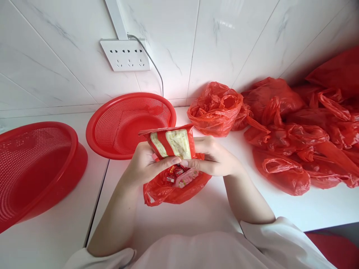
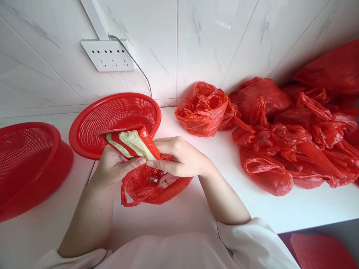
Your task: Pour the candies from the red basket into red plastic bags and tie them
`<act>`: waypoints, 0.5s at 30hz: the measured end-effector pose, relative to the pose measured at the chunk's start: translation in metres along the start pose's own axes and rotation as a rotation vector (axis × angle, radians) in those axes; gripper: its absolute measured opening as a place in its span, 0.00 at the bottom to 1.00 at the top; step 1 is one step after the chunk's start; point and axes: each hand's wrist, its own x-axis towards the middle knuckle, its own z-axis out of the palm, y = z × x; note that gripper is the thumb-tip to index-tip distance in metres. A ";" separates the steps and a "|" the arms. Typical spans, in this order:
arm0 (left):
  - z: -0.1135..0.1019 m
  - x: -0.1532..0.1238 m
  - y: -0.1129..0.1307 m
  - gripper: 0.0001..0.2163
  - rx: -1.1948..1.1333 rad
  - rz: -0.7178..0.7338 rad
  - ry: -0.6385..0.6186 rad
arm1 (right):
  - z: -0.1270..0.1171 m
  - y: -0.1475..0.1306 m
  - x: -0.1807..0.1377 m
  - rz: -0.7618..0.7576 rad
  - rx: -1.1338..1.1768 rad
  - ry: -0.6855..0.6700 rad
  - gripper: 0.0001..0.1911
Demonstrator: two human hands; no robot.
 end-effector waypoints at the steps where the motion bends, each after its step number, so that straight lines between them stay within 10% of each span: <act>1: 0.000 0.001 0.000 0.06 -0.022 0.006 0.005 | 0.000 0.000 0.000 -0.014 -0.017 0.025 0.03; 15: -0.003 0.000 0.005 0.04 -0.001 0.067 0.022 | 0.002 0.004 0.001 0.030 -0.064 0.088 0.08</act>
